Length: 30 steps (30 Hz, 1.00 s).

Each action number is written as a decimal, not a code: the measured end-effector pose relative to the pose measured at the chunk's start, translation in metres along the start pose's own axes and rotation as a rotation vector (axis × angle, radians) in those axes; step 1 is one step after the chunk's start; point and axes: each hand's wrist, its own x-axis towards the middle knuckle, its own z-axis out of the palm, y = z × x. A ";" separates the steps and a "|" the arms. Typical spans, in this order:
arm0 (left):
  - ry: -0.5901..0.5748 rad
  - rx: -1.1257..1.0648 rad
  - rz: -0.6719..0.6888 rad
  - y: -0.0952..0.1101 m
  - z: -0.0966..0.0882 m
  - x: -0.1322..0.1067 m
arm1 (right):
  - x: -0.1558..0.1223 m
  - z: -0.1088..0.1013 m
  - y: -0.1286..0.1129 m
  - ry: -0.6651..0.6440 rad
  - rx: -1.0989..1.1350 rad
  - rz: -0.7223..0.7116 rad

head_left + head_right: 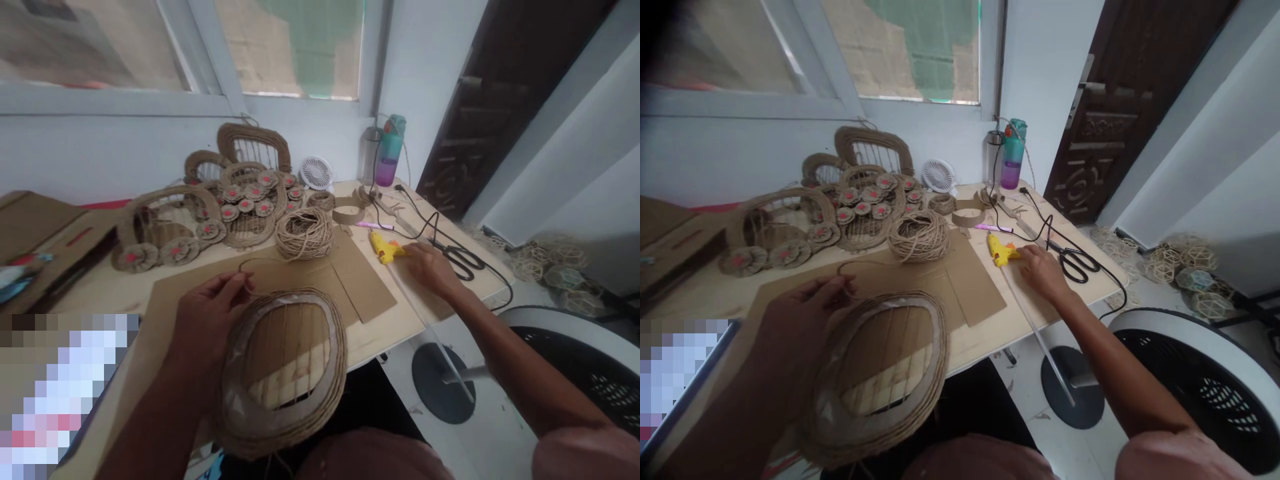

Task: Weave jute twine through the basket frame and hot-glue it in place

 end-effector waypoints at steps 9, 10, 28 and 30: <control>0.045 0.195 0.016 -0.018 -0.013 0.009 | 0.036 0.005 -0.006 -0.160 -0.165 -0.119; 0.069 0.227 0.022 -0.018 -0.013 0.009 | 0.039 0.005 -0.006 -0.175 -0.171 -0.126; -0.550 -0.683 -0.298 0.002 0.120 -0.176 | 0.024 0.007 -0.019 -0.113 -0.107 -0.101; -0.560 -0.726 -0.354 0.004 0.133 -0.171 | 0.019 0.008 -0.024 -0.023 -0.036 -0.118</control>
